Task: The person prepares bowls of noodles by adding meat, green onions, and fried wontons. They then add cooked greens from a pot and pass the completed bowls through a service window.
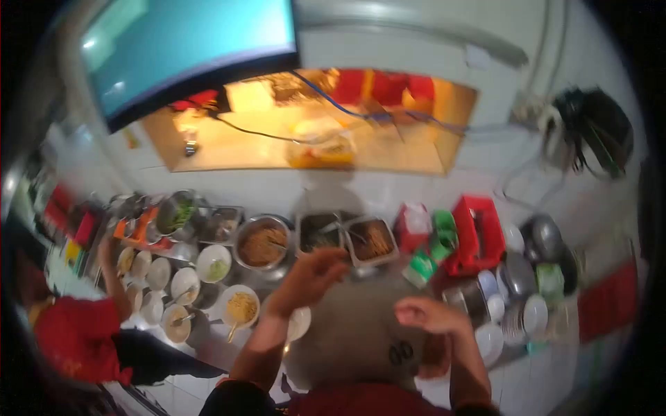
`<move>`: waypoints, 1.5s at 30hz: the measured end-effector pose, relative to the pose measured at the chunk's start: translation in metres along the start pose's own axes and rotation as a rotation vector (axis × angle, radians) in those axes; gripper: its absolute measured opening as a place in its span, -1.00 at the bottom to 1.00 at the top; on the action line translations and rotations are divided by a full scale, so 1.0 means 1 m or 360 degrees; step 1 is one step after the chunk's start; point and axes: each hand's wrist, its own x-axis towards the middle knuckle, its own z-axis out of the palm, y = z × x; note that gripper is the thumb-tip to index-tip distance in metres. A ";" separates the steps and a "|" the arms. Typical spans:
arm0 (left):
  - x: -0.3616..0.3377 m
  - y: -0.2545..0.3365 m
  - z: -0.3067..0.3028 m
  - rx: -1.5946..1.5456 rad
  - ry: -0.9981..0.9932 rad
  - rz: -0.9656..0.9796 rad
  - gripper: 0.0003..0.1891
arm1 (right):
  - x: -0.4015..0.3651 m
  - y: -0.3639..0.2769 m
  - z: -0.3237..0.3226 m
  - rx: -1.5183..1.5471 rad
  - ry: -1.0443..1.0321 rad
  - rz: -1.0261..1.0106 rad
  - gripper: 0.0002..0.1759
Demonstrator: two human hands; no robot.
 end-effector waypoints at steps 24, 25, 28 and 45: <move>0.019 0.308 -0.237 0.1883 0.1894 0.1974 -0.35 | -0.021 0.082 0.090 -0.0093 -0.0267 0.0180 -0.71; 0.005 0.302 -0.221 0.1701 0.1857 0.2105 -0.38 | -0.023 0.095 0.092 -0.0069 -0.0263 0.0177 -0.71; -0.048 0.249 -0.155 0.0917 0.1669 0.1970 -0.48 | -0.034 0.124 0.093 0.0009 -0.0072 -0.0089 -0.74; -0.192 -0.101 0.024 0.0805 -0.0091 -0.0940 -0.72 | -0.050 0.118 0.135 -0.0752 -0.0905 0.0664 -0.42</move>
